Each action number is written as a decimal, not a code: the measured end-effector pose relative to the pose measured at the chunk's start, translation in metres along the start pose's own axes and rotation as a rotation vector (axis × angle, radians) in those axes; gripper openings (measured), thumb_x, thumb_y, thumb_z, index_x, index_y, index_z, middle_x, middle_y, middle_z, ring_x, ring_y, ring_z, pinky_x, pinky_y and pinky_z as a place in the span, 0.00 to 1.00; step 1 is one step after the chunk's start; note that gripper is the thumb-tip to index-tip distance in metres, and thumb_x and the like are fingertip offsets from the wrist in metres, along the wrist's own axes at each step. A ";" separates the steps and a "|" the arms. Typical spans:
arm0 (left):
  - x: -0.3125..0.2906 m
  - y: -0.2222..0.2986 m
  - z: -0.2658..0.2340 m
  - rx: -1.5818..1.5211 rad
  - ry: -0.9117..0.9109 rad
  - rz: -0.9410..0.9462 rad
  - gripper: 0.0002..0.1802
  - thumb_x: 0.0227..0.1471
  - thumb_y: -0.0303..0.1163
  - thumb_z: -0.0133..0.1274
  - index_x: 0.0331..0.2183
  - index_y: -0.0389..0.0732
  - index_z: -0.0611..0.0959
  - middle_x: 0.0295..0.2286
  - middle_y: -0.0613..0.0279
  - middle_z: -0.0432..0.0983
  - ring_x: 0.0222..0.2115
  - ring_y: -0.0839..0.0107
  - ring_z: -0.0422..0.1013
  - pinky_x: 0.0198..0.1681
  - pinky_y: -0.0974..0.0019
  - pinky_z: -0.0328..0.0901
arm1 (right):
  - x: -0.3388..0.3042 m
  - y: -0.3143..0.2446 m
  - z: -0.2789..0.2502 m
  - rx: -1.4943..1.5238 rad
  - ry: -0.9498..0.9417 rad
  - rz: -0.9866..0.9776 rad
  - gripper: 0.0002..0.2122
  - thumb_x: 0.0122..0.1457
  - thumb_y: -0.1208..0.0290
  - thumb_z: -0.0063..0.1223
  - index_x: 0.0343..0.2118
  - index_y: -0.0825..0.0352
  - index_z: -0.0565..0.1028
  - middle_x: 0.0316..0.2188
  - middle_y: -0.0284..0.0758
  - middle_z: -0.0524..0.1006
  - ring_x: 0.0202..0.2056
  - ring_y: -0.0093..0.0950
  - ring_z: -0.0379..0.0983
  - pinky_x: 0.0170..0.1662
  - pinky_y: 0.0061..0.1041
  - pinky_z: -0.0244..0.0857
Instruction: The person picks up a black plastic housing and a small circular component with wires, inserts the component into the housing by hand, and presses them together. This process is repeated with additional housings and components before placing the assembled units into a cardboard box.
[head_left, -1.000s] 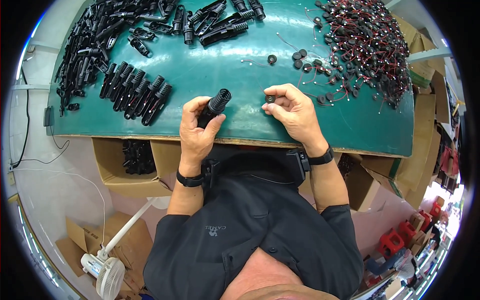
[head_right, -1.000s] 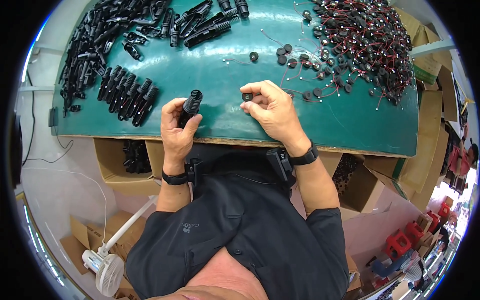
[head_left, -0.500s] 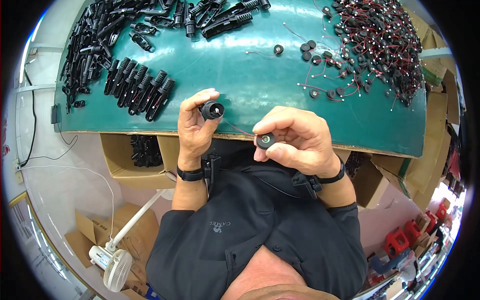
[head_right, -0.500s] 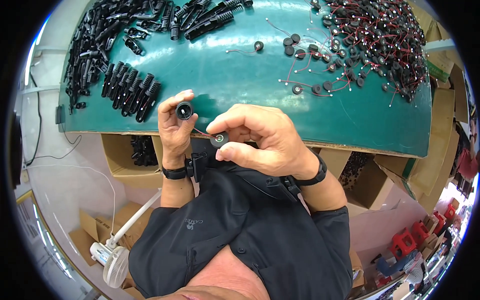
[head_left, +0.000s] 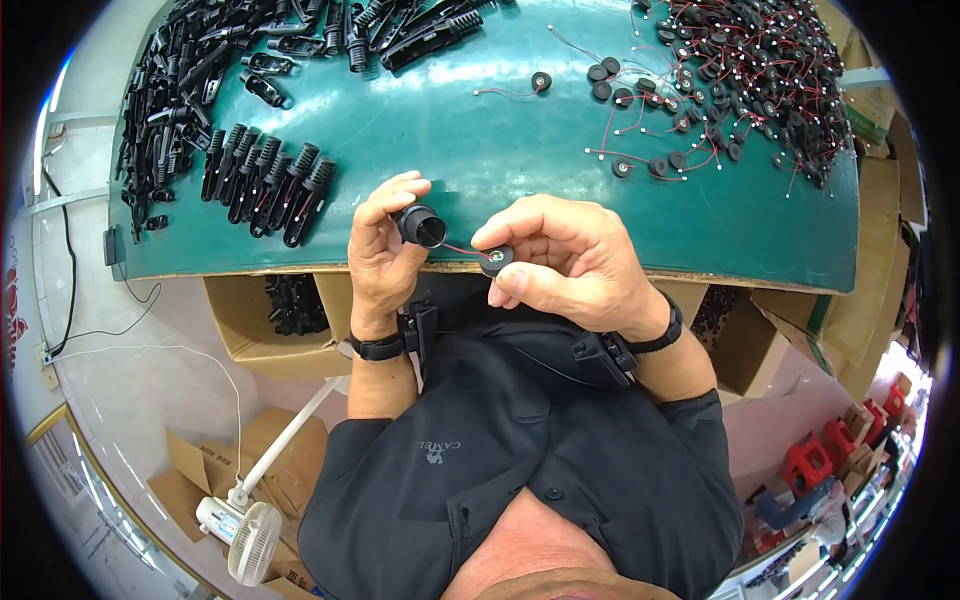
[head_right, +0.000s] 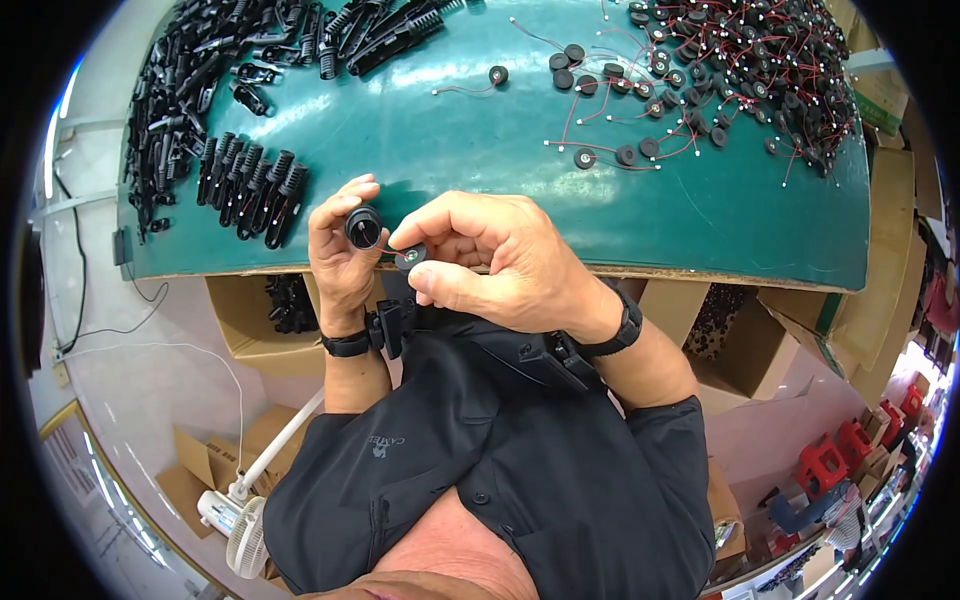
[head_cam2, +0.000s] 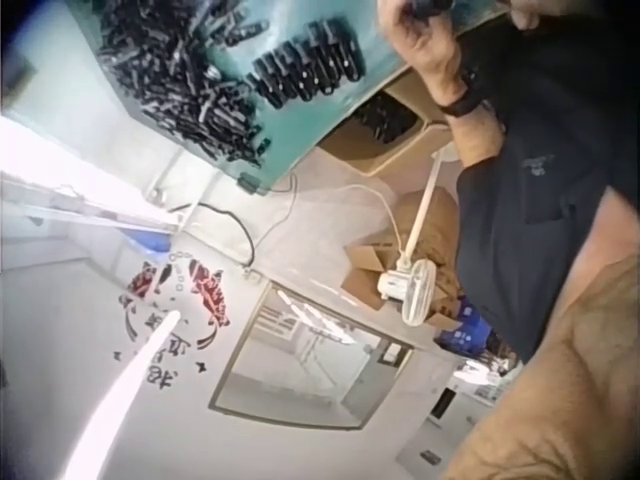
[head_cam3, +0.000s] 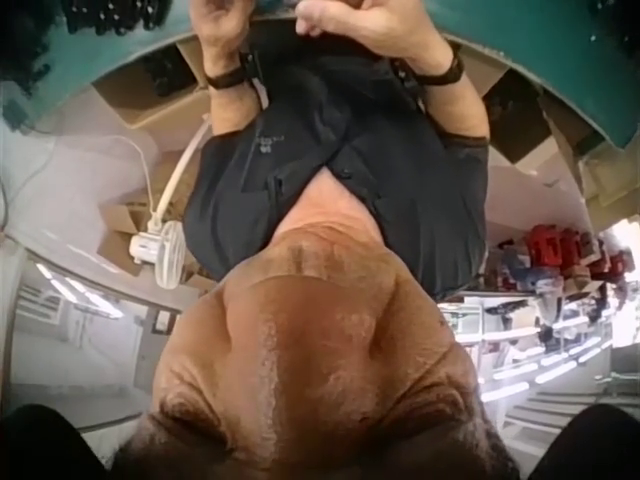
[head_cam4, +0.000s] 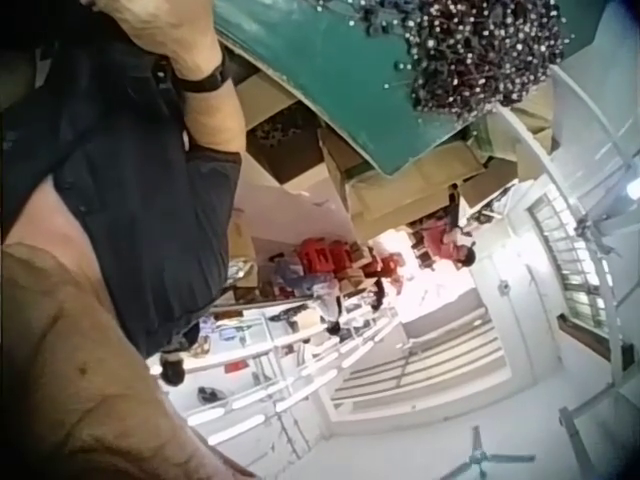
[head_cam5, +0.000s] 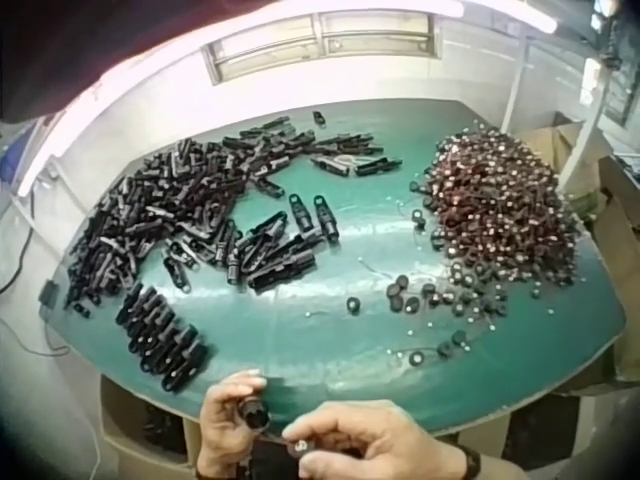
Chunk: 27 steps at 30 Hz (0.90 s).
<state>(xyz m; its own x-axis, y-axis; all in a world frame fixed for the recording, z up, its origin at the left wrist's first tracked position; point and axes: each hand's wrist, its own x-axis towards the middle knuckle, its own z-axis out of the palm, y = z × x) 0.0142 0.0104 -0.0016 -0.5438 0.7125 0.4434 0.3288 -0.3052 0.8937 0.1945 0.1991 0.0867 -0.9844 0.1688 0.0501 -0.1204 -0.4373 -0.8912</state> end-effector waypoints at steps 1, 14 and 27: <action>0.000 0.000 0.000 0.000 -0.001 -0.001 0.27 0.55 0.19 0.65 0.55 0.41 0.76 0.54 0.51 0.78 0.62 0.52 0.68 0.67 0.49 0.59 | 0.000 0.000 0.000 0.001 0.001 0.000 0.13 0.64 0.86 0.58 0.52 0.78 0.76 0.39 0.37 0.80 0.36 0.25 0.84 0.40 0.23 0.80; 0.001 0.005 0.007 0.063 0.006 -0.036 0.30 0.48 0.15 0.66 0.53 0.40 0.79 0.51 0.52 0.79 0.57 0.57 0.71 0.62 0.56 0.65 | 0.005 0.014 -0.001 -0.261 0.153 -0.067 0.09 0.66 0.80 0.60 0.48 0.75 0.78 0.37 0.35 0.80 0.35 0.22 0.82 0.39 0.21 0.78; 0.007 0.022 0.020 0.417 0.015 -0.078 0.30 0.42 0.17 0.71 0.50 0.39 0.85 0.44 0.54 0.82 0.44 0.60 0.78 0.49 0.62 0.72 | 0.011 0.030 -0.012 -0.932 0.375 -0.345 0.12 0.62 0.81 0.66 0.48 0.71 0.81 0.29 0.33 0.79 0.28 0.19 0.76 0.32 0.20 0.71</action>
<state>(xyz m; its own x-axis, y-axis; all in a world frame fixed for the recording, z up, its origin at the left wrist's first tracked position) 0.0326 0.0212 0.0197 -0.5897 0.7132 0.3789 0.5686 0.0334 0.8220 0.1814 0.1985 0.0552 -0.7942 0.4854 0.3657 -0.0832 0.5092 -0.8566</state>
